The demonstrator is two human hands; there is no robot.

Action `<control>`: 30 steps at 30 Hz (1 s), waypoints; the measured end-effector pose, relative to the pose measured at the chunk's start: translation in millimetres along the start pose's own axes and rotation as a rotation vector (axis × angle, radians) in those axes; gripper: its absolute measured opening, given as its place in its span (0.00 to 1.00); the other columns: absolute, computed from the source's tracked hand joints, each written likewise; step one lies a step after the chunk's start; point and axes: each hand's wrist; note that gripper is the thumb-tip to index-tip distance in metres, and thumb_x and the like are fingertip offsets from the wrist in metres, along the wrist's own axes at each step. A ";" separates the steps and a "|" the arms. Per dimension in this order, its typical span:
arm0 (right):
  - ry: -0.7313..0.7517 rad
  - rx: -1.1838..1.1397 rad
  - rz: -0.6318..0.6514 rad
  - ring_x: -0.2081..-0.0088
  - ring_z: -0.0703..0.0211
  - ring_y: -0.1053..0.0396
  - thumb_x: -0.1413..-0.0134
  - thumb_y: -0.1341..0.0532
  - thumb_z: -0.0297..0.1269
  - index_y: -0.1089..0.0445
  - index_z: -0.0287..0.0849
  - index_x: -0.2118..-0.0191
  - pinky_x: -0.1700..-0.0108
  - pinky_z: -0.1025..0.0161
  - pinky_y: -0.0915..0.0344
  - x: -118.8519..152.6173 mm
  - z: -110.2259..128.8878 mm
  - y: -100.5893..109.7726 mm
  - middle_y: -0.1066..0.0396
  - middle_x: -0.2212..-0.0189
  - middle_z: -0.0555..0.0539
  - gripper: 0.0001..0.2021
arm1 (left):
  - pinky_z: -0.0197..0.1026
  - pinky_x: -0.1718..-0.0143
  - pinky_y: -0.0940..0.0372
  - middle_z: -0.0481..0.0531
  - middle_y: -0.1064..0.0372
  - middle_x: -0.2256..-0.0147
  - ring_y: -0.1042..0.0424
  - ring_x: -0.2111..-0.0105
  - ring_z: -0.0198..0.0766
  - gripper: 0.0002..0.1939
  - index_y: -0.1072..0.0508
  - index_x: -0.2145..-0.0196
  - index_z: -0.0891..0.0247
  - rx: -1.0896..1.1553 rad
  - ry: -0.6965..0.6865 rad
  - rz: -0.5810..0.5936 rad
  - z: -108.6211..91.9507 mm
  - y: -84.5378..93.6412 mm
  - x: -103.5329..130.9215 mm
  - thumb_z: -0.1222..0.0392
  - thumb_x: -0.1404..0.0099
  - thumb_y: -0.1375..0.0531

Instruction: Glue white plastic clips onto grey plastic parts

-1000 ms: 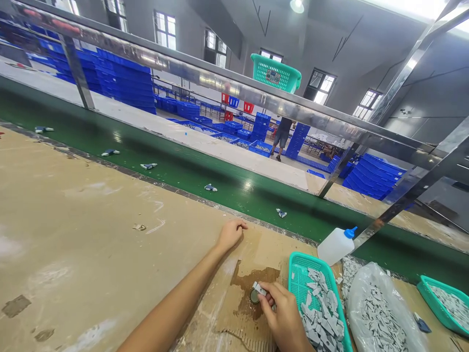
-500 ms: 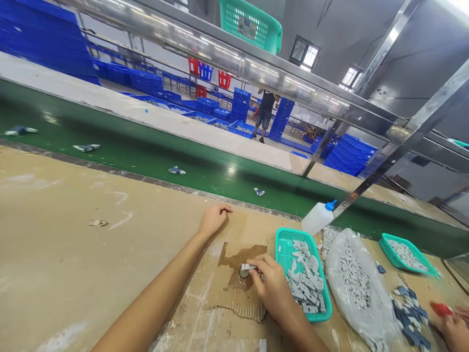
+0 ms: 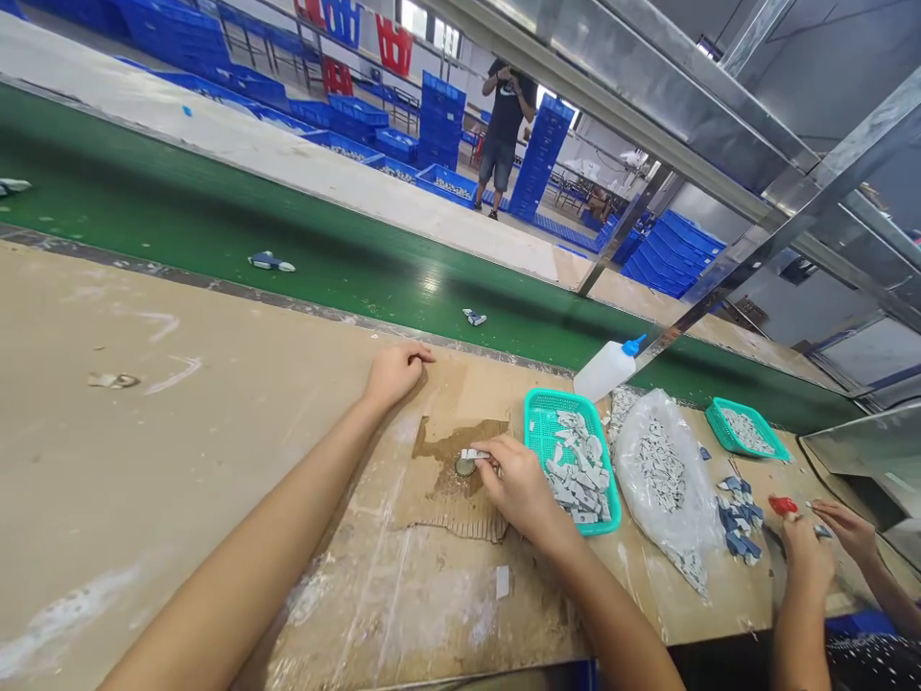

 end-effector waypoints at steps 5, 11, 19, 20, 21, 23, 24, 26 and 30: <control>0.017 0.006 -0.022 0.59 0.58 0.27 0.41 0.42 0.26 0.26 0.41 0.55 0.55 0.62 0.30 0.2 2.3 -0.6 0.26 0.61 0.44 0.11 | 0.45 0.43 0.36 0.52 0.23 0.55 0.27 0.50 0.45 0.19 0.21 0.68 0.62 -0.013 -0.023 0.008 0.0 2.3 0.0 0.67 0.46 0.51; 0.003 0.017 -0.020 0.58 0.58 0.28 0.42 0.41 0.26 0.25 0.42 0.56 0.55 0.62 0.31 0.3 0.1 -3.0 0.26 0.61 0.45 0.11 | 0.45 0.43 0.36 0.52 0.23 0.55 0.27 0.51 0.45 0.18 0.20 0.68 0.61 -0.013 -0.025 0.010 1.3 3.4 0.1 0.66 0.46 0.51; -0.027 0.028 0.015 0.58 0.58 0.27 0.39 0.43 0.26 0.26 0.42 0.55 0.54 0.62 0.31 -0.6 3.7 2.5 0.24 0.61 0.45 0.11 | 0.44 0.42 0.37 0.51 0.23 0.55 0.28 0.50 0.45 0.18 0.21 0.68 0.61 -0.006 -0.033 0.007 2.3 2.3 0.4 0.67 0.46 0.51; -0.029 0.027 0.018 0.58 0.58 0.27 0.39 0.43 0.26 0.26 0.42 0.56 0.54 0.62 0.31 -0.7 3.9 3.0 0.24 0.61 0.45 0.11 | 0.44 0.42 0.37 0.51 0.24 0.55 0.28 0.50 0.45 0.18 0.21 0.68 0.61 -0.005 -0.033 0.005 2.6 1.7 0.1 0.67 0.46 0.51; -0.029 0.024 0.019 0.57 0.58 0.27 0.39 0.43 0.26 0.26 0.42 0.56 0.53 0.61 0.31 -0.8 3.9 3.2 0.24 0.60 0.45 0.11 | 0.44 0.42 0.37 0.51 0.24 0.55 0.28 0.50 0.45 0.18 0.21 0.68 0.61 -0.005 -0.033 0.003 3.0 1.1 -0.2 0.67 0.46 0.51; -0.027 0.008 0.014 0.56 0.58 0.27 0.39 0.43 0.26 0.25 0.43 0.55 0.52 0.61 0.31 -0.9 3.1 3.1 0.24 0.59 0.45 0.11 | 0.44 0.43 0.37 0.52 0.24 0.55 0.27 0.50 0.45 0.18 0.21 0.68 0.62 -0.005 -0.034 0.003 3.5 0.0 -0.4 0.67 0.45 0.51; -0.025 -0.002 0.008 0.56 0.58 0.27 0.39 0.43 0.26 0.25 0.43 0.55 0.52 0.61 0.31 -1.0 2.4 2.8 0.24 0.58 0.45 0.11 | 0.44 0.43 0.37 0.52 0.24 0.55 0.27 0.50 0.45 0.18 0.21 0.68 0.62 -0.006 -0.034 0.004 3.6 -0.5 -0.3 0.67 0.45 0.51; -0.024 -0.020 -0.008 0.56 0.57 0.27 0.39 0.42 0.27 0.24 0.43 0.56 0.53 0.61 0.30 -1.1 1.0 2.2 0.24 0.58 0.44 0.11 | 0.43 0.42 0.37 0.52 0.24 0.55 0.27 0.50 0.44 0.19 0.21 0.68 0.62 -0.006 -0.035 0.005 3.4 -0.9 0.2 0.68 0.45 0.51; -0.014 -0.044 -0.007 0.56 0.57 0.27 0.40 0.41 0.27 0.24 0.42 0.56 0.53 0.61 0.30 -1.5 0.1 2.4 0.24 0.59 0.45 0.11 | 0.43 0.43 0.37 0.53 0.24 0.56 0.27 0.50 0.44 0.18 0.21 0.68 0.63 -0.015 -0.031 0.002 1.4 -0.1 1.4 0.68 0.45 0.51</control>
Point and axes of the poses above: each hand's wrist, its own x-axis away from the middle knuckle, its own y-axis out of the back of the hand, z = x × y
